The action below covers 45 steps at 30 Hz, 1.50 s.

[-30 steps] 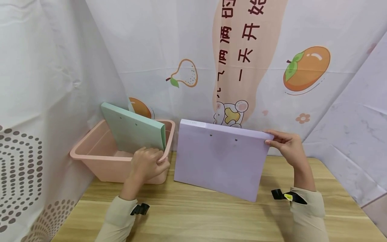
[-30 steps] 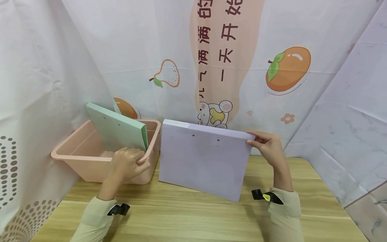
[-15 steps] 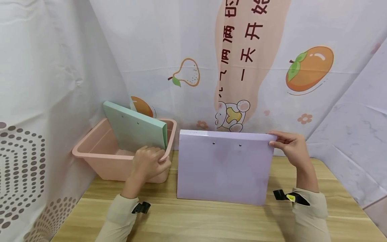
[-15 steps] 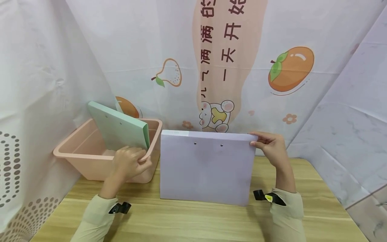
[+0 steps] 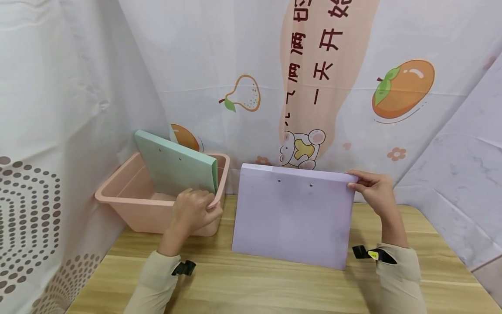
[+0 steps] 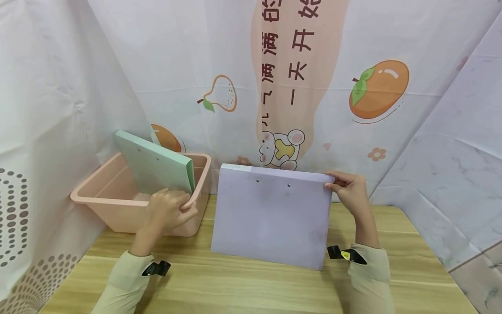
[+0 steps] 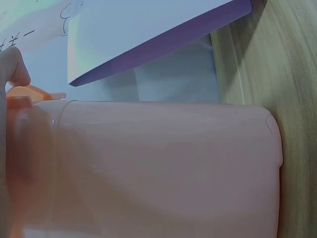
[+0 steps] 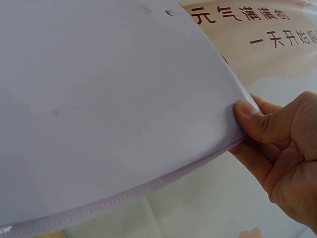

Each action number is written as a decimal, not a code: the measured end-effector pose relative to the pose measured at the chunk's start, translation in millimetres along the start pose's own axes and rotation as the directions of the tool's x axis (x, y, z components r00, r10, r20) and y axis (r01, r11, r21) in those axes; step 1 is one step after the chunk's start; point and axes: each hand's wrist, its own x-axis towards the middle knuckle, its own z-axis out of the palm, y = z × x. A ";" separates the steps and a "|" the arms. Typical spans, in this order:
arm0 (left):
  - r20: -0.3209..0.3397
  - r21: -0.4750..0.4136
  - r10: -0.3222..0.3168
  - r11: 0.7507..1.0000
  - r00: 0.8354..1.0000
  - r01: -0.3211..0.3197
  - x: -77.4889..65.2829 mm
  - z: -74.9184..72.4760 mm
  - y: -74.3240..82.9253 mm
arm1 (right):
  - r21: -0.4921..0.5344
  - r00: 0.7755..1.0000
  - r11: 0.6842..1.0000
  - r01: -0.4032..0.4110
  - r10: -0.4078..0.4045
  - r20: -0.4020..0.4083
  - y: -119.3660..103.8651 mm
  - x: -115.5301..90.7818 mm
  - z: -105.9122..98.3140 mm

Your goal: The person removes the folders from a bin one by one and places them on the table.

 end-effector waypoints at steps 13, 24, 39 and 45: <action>0.030 0.011 0.021 1.000 0.999 -0.022 3.0 -1.1 -0.6 | -0.037 1.000 0.999 -0.030 0.030 0.000 10.9 3.2 1.7; 0.013 -0.069 0.015 0.997 1.000 -0.014 3.0 -1.6 -2.7 | -0.049 0.999 0.998 -0.044 0.045 0.020 9.2 3.4 3.8; 0.027 -0.098 -0.013 0.995 1.000 0.016 1.0 -2.3 -2.8 | -0.041 0.998 0.999 -0.008 0.011 0.062 15.1 2.2 11.3; 0.008 -0.089 -0.001 0.996 1.000 0.002 0.6 -2.8 -2.2 | -0.020 0.993 1.000 -0.021 0.023 0.114 18.3 1.5 12.3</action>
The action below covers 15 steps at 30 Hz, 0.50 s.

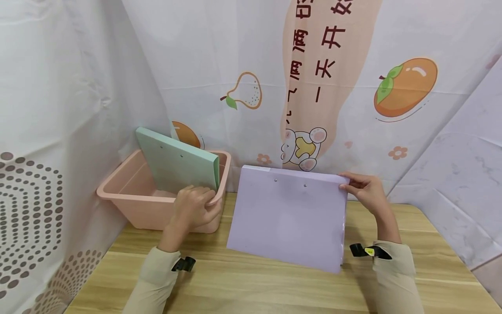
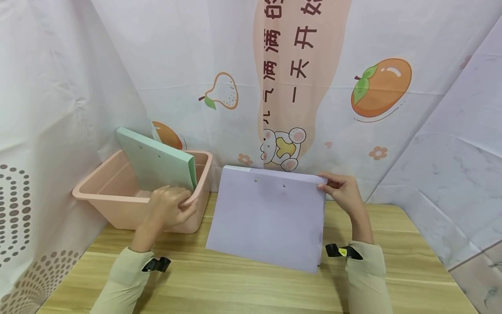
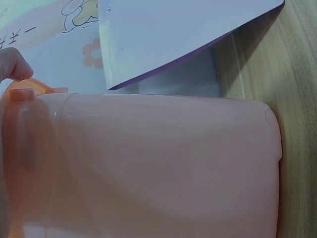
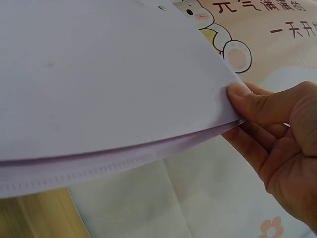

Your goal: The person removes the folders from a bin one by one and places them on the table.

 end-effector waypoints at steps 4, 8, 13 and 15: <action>0.017 -0.003 -0.013 1.000 1.000 0.013 0.3 -0.9 0.1 | 0.011 1.000 1.000 -0.011 0.011 0.020 3.2 0.4 0.7; 0.029 -0.006 -0.025 1.000 0.999 0.025 0.6 -1.6 0.0 | 0.027 1.000 1.000 -0.012 0.011 0.025 6.3 1.3 2.6; 0.020 0.005 -0.014 1.000 1.000 0.014 0.3 -0.8 0.2 | 0.022 1.000 1.000 -0.011 0.010 0.015 9.5 2.2 5.3; 0.018 0.007 -0.012 1.000 1.000 0.012 0.2 -0.4 0.1 | 0.018 1.000 1.000 -0.014 0.014 0.013 9.9 2.6 6.1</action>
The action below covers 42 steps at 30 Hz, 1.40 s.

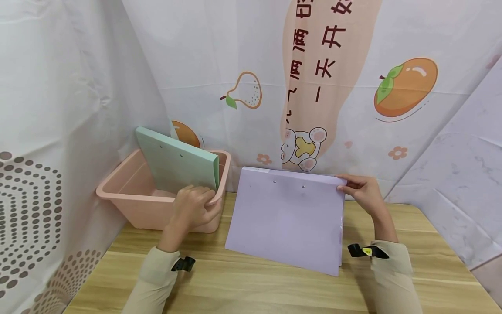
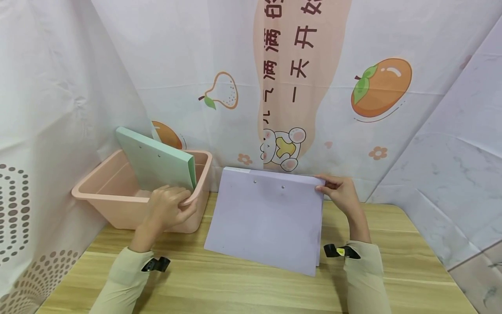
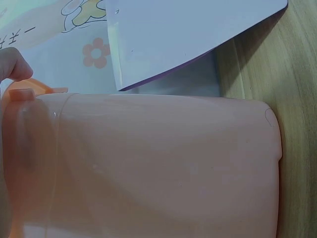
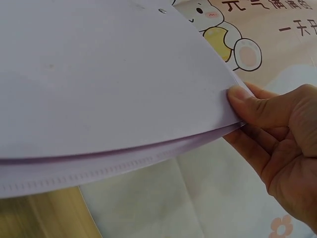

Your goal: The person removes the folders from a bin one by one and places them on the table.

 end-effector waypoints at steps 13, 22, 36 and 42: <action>0.017 -0.015 -0.030 0.999 0.999 0.030 0.0 -1.5 0.0 | 0.026 0.999 0.999 0.039 -0.040 0.027 0.4 1.6 9.2; 0.009 -0.020 -0.020 1.000 1.000 0.020 0.4 -1.6 0.4 | 0.054 0.997 0.998 0.032 -0.036 0.069 0.7 2.2 18.7; 0.022 -0.010 -0.024 1.000 0.999 0.024 0.9 -2.7 0.8 | 0.006 0.994 1.000 0.023 -0.023 0.106 -32.7 -4.2 23.5; 0.014 -0.007 -0.017 1.000 1.000 0.018 0.8 -1.2 0.2 | -0.005 0.996 1.000 0.013 -0.013 0.093 -3.4 1.3 28.4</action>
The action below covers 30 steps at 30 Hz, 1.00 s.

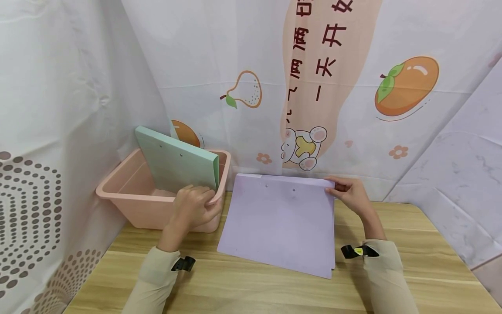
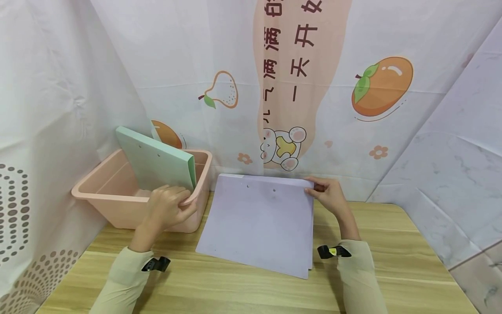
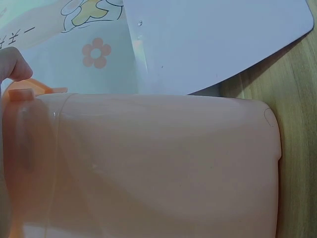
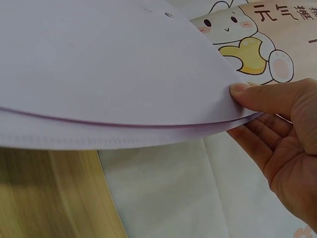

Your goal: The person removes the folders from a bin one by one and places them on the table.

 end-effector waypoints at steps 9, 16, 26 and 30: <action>-0.032 0.008 0.026 1.000 0.999 -0.026 0.3 0.8 0.0 | -0.010 1.000 1.000 -0.006 0.006 -0.002 11.7 3.3 6.2; -0.045 0.002 0.033 0.999 0.998 -0.033 1.3 -0.4 1.0 | 0.015 1.000 1.000 -0.020 0.020 0.000 10.8 3.7 9.7; -0.057 -0.001 0.040 0.999 0.998 -0.040 1.1 0.9 0.4 | 0.003 1.000 1.000 -0.026 0.026 0.010 -16.0 -0.4 14.5; -0.064 -0.002 0.039 0.999 0.997 -0.039 1.3 1.4 -0.2 | -0.004 1.000 1.000 -0.016 0.016 0.019 -25.9 -2.1 15.7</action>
